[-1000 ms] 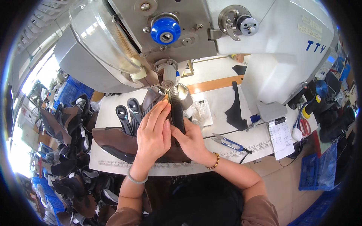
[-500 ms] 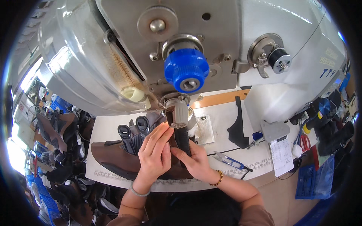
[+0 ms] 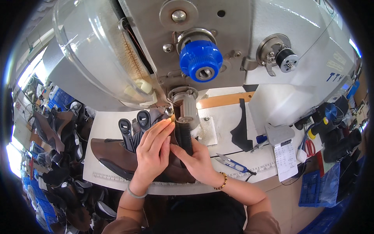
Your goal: The person assembles boot upper pieces and stitches them together using a sewing machine, trimming thread with snips.
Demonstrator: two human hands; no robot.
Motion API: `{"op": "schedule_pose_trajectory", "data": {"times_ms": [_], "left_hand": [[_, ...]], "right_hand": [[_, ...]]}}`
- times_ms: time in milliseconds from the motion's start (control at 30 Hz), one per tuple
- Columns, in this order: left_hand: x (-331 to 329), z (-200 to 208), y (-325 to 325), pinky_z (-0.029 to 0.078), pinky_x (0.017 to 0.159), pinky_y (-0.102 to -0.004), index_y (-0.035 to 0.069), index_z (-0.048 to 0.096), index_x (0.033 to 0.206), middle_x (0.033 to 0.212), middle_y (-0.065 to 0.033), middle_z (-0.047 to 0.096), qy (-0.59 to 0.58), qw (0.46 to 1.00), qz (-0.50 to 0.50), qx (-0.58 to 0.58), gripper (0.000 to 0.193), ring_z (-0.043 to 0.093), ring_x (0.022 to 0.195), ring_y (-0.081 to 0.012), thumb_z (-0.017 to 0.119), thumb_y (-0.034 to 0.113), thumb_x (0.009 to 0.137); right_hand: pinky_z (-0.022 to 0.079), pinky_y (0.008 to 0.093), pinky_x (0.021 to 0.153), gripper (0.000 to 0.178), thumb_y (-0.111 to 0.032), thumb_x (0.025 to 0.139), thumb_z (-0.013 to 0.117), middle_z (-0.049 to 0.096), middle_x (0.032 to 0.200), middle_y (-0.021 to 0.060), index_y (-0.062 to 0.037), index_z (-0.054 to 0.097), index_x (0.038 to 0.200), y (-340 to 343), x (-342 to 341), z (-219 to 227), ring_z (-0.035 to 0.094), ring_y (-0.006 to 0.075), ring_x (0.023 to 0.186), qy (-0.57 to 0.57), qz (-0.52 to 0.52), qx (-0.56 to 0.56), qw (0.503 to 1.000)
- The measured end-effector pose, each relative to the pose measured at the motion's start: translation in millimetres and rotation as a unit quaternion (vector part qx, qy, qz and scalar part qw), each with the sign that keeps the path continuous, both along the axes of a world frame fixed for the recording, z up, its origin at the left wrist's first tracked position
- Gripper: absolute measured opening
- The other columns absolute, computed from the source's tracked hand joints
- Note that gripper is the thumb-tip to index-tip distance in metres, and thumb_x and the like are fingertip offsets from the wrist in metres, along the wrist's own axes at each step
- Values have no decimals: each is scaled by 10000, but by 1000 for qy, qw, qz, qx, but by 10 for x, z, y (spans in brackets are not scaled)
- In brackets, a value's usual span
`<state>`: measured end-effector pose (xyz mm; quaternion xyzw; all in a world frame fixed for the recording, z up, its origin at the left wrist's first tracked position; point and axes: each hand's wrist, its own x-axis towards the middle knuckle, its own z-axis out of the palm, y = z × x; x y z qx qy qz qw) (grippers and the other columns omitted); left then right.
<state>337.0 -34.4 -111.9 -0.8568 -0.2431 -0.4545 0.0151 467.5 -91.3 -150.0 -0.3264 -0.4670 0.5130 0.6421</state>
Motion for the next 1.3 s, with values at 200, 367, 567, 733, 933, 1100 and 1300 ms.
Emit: {"op": "schedule_pose_trajectory", "data": {"times_ms": [200, 367, 567, 733, 933, 1100, 1300], "left_hand": [[-15, 36, -28, 513, 797, -320, -4, 606, 1098, 1127, -102, 579, 16, 1000, -2, -6, 311, 591, 999, -262, 601, -9, 787], [-3, 31, -3, 512, 801, -320, -11, 609, 1090, 1119, -103, 586, 14, 1000, 0, 4, 306, 591, 999, -266, 599, -15, 783], [22, 21, 5, 482, 827, -341, -20, 619, 1060, 1089, -123, 590, -7, 1000, -2, -21, 283, 587, 986, -285, 571, -36, 782], [14, 6, -1, 487, 817, -341, -21, 620, 1056, 1086, -120, 591, 6, 1000, 17, -8, 288, 590, 970, -283, 595, -32, 770], [-16, 10, 1, 496, 816, -329, -28, 627, 1050, 1097, -119, 596, -5, 999, -19, 27, 309, 599, 975, -279, 597, -60, 743], [-38, 37, -48, 491, 837, -343, -66, 585, 1098, 1126, -146, 571, 45, 999, -14, 8, 368, 578, 1021, -285, 587, -56, 730], [-49, 34, 7, 493, 817, -339, -44, 600, 1081, 1089, -154, 591, -49, 998, -43, -22, 355, 596, 968, -297, 576, -105, 732]], "right_hand": [[431, 207, 792, 248, -40, 888, 553, 594, 1034, 33, 52, 527, 1116, 16, -5, -3, 519, 52, 924, 45, 12, 3, 999], [434, 206, 786, 246, -44, 886, 559, 596, 1023, 29, 46, 535, 1113, 48, 8, -60, 522, 51, 917, 36, 10, 4, 999], [438, 208, 787, 239, -52, 886, 563, 601, 1020, 30, 44, 540, 1104, 103, 27, -69, 532, 54, 910, 32, 18, -4, 999], [437, 208, 789, 233, -48, 885, 561, 605, 1014, 31, 48, 543, 1097, 122, 25, -57, 531, 52, 913, 65, 6, 1, 998], [439, 213, 779, 248, -56, 878, 573, 609, 1004, 31, 46, 542, 1102, 147, 58, -80, 530, 50, 902, 23, 3, -11, 1000], [433, 200, 772, 238, -54, 889, 539, 608, 987, 31, 41, 533, 1107, 138, 129, -59, 531, 49, 892, 63, 43, -46, 996], [426, 182, 779, 261, -37, 890, 492, 584, 1005, 22, 24, 518, 1142, 151, 27, -26, 515, 40, 903, 113, -6, -23, 993]]}}
